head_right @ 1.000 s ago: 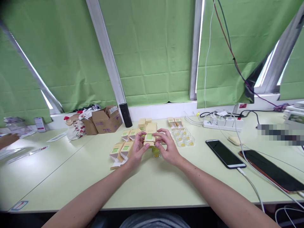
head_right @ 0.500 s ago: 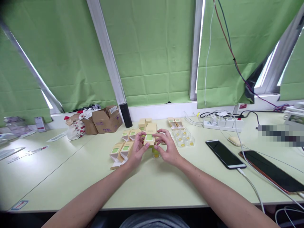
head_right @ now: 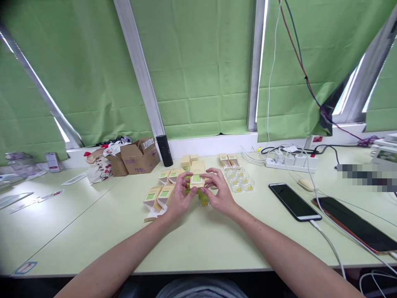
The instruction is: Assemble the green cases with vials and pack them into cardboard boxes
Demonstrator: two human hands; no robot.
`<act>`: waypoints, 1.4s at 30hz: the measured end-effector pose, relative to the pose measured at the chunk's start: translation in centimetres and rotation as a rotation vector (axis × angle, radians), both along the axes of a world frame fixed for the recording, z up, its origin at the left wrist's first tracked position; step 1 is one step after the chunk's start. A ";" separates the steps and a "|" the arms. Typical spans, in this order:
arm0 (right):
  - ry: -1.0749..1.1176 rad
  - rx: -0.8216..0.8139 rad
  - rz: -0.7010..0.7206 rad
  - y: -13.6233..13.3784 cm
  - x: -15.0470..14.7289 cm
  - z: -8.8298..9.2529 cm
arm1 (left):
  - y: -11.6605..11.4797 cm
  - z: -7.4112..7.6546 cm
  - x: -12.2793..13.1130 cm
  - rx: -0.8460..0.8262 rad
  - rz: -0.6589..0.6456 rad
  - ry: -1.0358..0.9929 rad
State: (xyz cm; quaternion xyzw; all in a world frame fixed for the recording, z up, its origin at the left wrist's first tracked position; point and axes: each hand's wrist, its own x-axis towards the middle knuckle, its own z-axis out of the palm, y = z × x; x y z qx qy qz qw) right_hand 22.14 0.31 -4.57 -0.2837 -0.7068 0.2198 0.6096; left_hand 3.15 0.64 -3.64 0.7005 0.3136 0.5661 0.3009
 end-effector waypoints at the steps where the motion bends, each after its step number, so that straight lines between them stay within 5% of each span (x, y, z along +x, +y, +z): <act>1: -0.001 0.004 -0.002 0.0 0.0 0.0 | -0.1 0.1 -0.1 0.021 -0.002 0.016; 42: -0.012 -0.031 -0.008 0.3 0.0 -0.2 | 0.3 0.0 0.0 0.095 0.119 0.056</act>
